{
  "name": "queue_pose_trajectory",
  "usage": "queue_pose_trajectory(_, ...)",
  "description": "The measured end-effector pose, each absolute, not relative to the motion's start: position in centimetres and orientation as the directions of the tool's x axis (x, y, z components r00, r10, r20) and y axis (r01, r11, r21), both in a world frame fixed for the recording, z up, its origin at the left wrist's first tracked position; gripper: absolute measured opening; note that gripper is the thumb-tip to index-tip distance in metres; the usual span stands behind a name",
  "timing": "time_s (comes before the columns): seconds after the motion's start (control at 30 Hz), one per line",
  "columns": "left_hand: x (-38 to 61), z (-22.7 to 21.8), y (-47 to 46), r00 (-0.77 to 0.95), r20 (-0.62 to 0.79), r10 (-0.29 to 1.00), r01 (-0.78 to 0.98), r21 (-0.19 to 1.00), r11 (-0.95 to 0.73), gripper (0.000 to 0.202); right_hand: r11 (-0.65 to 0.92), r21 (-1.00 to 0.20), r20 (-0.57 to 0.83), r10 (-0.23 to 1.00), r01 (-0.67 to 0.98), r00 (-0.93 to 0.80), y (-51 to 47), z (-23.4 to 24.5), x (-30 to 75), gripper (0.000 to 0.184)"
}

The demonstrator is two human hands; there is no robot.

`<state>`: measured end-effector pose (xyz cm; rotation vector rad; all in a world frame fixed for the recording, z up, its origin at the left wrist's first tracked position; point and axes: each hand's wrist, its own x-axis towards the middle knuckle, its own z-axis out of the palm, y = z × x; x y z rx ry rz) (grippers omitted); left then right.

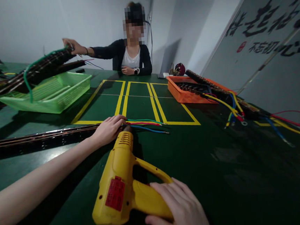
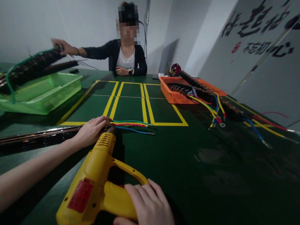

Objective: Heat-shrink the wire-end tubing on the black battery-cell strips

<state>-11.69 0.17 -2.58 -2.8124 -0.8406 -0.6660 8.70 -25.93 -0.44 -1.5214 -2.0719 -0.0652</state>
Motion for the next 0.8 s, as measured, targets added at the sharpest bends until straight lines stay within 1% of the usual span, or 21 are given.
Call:
queue_pose_trajectory(0.1, -11.8, -2.4, 0.1, 0.757, 0.428, 0.493, 0.542, 0.011, -0.841, 0.024, 0.367, -0.251, 0.479, 0.851, 0.896, -0.214, -25.6, -0.9, 7.9, 0.05)
queue_pose_trajectory(0.2, -11.8, -2.2, 0.0, 0.759, 0.415, 0.502, 0.544, 0.018, -0.839, 0.024, 0.333, -0.287, 0.46, 0.87, 0.898, -0.176, -25.5, -1.0, 7.6, 0.048)
queue_pose_trajectory(0.27, -11.8, -2.1, 0.0, 0.759, 0.413, 0.503, 0.545, 0.019, -0.838, 0.024, 0.284, -0.343, 0.393, 0.909, 0.895, -0.138, -25.4, -0.7, 7.7, 0.046)
queue_pose_trajectory(0.37, -11.8, -2.2, 0.0, 0.763, 0.419, 0.492, 0.538, 0.01, -0.843, 0.024, 0.17, -0.438, 0.229, 0.971, 0.883, -0.074, -25.5, 0.1, 8.3, 0.046)
queue_pose_trajectory(0.43, -11.8, -2.4, 0.1, 0.759, 0.432, 0.487, 0.54, 0.001, -0.842, 0.023, 0.096, -0.473, 0.13, 0.991, 0.876, -0.039, -25.6, 0.7, 9.1, 0.045)
queue_pose_trajectory(0.6, -11.8, -2.6, 0.2, 0.751, 0.448, 0.485, 0.552, -0.022, -0.834, 0.022, -0.038, -0.443, -0.04, 0.999, 0.896, 0.023, -26.1, 1.2, 12.2, 0.047)
queue_pose_trajectory(0.7, -11.7, -2.6, 0.2, 0.757, 0.449, 0.475, 0.546, -0.036, -0.837, 0.022, -0.094, -0.419, -0.108, 0.993, 0.903, 0.054, -26.5, 1.2, 14.3, 0.046)
queue_pose_trajectory(0.8, -11.8, -2.5, 0.2, 0.759, 0.451, 0.471, 0.549, -0.054, -0.834, 0.022, -0.128, -0.396, -0.148, 0.986, 0.909, 0.074, -27.1, 1.2, 16.4, 0.045)
